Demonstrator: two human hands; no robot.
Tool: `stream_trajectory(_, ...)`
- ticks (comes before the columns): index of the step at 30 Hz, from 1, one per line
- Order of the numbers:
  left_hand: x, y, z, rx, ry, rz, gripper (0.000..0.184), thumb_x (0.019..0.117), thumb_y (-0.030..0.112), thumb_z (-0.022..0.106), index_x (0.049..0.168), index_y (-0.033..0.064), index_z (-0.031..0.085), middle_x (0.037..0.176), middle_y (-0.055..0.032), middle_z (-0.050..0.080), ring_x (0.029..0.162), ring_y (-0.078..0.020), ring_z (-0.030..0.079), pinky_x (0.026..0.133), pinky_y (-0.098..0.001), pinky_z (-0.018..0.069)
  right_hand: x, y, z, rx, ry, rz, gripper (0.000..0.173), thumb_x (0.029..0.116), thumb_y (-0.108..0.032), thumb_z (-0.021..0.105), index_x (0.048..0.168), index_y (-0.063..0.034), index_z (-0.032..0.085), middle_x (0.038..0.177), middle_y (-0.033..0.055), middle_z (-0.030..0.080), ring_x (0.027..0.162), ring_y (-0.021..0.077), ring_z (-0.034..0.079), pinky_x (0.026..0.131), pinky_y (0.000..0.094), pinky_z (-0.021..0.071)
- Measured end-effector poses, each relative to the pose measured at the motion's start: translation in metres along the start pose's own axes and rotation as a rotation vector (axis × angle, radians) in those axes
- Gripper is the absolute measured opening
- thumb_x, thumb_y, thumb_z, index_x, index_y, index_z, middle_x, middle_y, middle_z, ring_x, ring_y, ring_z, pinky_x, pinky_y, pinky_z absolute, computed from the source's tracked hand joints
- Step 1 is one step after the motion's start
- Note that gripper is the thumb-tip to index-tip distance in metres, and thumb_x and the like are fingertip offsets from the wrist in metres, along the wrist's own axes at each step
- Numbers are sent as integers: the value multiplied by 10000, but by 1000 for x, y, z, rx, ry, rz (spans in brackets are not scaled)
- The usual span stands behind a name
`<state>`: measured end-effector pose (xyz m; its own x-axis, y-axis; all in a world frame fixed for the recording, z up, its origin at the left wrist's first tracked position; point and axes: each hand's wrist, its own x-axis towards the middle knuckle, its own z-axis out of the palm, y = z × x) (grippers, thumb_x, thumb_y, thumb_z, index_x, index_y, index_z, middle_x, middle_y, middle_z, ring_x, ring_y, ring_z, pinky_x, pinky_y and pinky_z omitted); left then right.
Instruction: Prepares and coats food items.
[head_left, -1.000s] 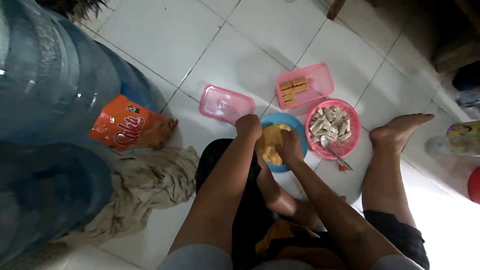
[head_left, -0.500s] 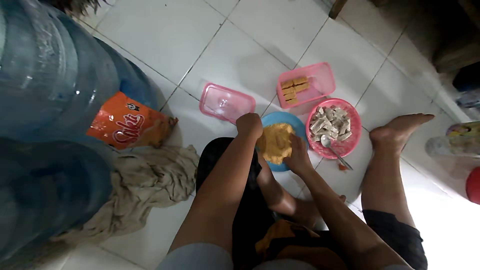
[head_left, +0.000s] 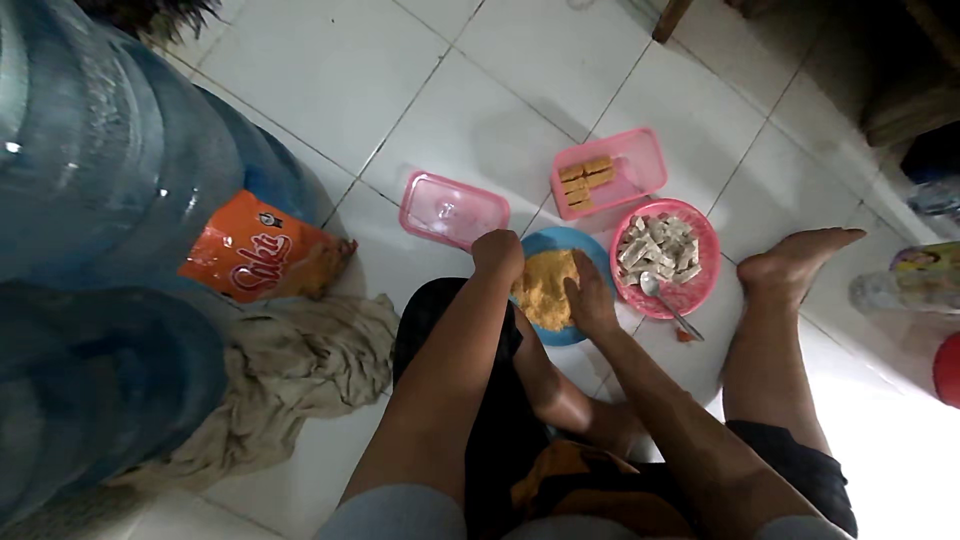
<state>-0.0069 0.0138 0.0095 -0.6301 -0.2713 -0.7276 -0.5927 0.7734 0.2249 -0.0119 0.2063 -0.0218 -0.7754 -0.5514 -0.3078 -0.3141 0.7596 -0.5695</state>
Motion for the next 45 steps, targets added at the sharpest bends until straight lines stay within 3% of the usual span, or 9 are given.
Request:
stream_trajectory(2, 0, 0, -1, -3, -1, -1, 249, 992, 121, 581, 1181, -18, 666, 1199, -258, 660, 1150, -442, 630, 861, -645, 506, -8, 18, 32, -280, 44, -213, 678, 1094, -323, 379, 1605, 84, 200, 1690, 255, 195, 1582, 361, 200, 1283, 541, 169)
stream_trajectory(5, 0, 0, 1, -12, -1, 11, 259, 967, 101, 610, 1183, -33, 659, 1207, -267, 651, 1156, -446, 623, 866, -648, 504, -20, 28, 50, -425, -51, -269, 732, 1103, -410, 346, 1616, 75, 153, 1706, 250, 124, 1601, 335, 122, 1283, 576, 81)
stream_trajectory(9, -2, 0, 0, -21, 0, 12, 261, 967, 106, 609, 1180, -34, 662, 1209, -263, 654, 1154, -442, 625, 867, -644, 503, -23, 30, 45, -340, -39, -291, 660, 1095, -328, 381, 1608, 59, 232, 1700, 228, 190, 1594, 327, 170, 1282, 556, 141)
stream_trajectory(14, 0, 0, 1, -4, -6, 5, 246, 997, 104, 563, 1170, -40, 663, 1206, -275, 648, 1156, -458, 619, 870, -656, 501, 20, 22, 8, -201, 72, -178, 469, 933, 111, 519, 1372, -8, 634, 1409, 202, 611, 1353, 390, 546, 1100, 514, 477)
stream_trajectory(23, -1, -1, 0, -2, -15, 2, 253, 1008, 109, 547, 1178, -40, 662, 1210, -270, 650, 1166, -447, 619, 876, -647, 497, 7, 17, 1, -261, -89, -60, 480, 936, 106, 577, 1408, 15, 589, 1407, 234, 591, 1339, 414, 544, 1085, 547, 479)
stream_trajectory(29, -2, 1, -2, -10, -13, -10, 234, 995, 106, 571, 1146, -46, 666, 1192, -273, 654, 1158, -457, 619, 873, -649, 500, 6, 17, -9, -220, -258, 106, 956, 739, -58, 872, 1561, -19, 384, 1546, 266, 396, 1393, 499, 417, 1030, 638, 485)
stream_trajectory(35, -1, 1, -1, -3, -14, -9, 243, 989, 95, 576, 1171, -38, 667, 1213, -273, 648, 1166, -454, 616, 878, -652, 496, 11, 12, 0, -10, -164, 270, 542, 870, 63, 711, 1391, -1, 577, 1403, 272, 555, 1286, 449, 563, 1037, 591, 496)
stream_trajectory(41, 1, 1, 1, 25, -4, -15, 238, 971, 99, 606, 1157, -37, 666, 1192, -261, 657, 1146, -440, 629, 855, -638, 511, 24, 8, -18, 303, -180, 294, 378, 889, 14, 715, 1263, -43, 694, 1235, 195, 687, 1117, 342, 669, 963, 561, 539)
stream_trajectory(45, -3, 1, -1, -14, -2, 5, 245, 983, 106, 596, 1148, -64, 661, 1189, -288, 651, 1148, -463, 622, 862, -661, 497, 17, -8, -10, 128, -109, 236, 536, 1015, -296, 663, 1431, 21, 546, 1417, 271, 556, 1276, 438, 567, 1044, 597, 480)
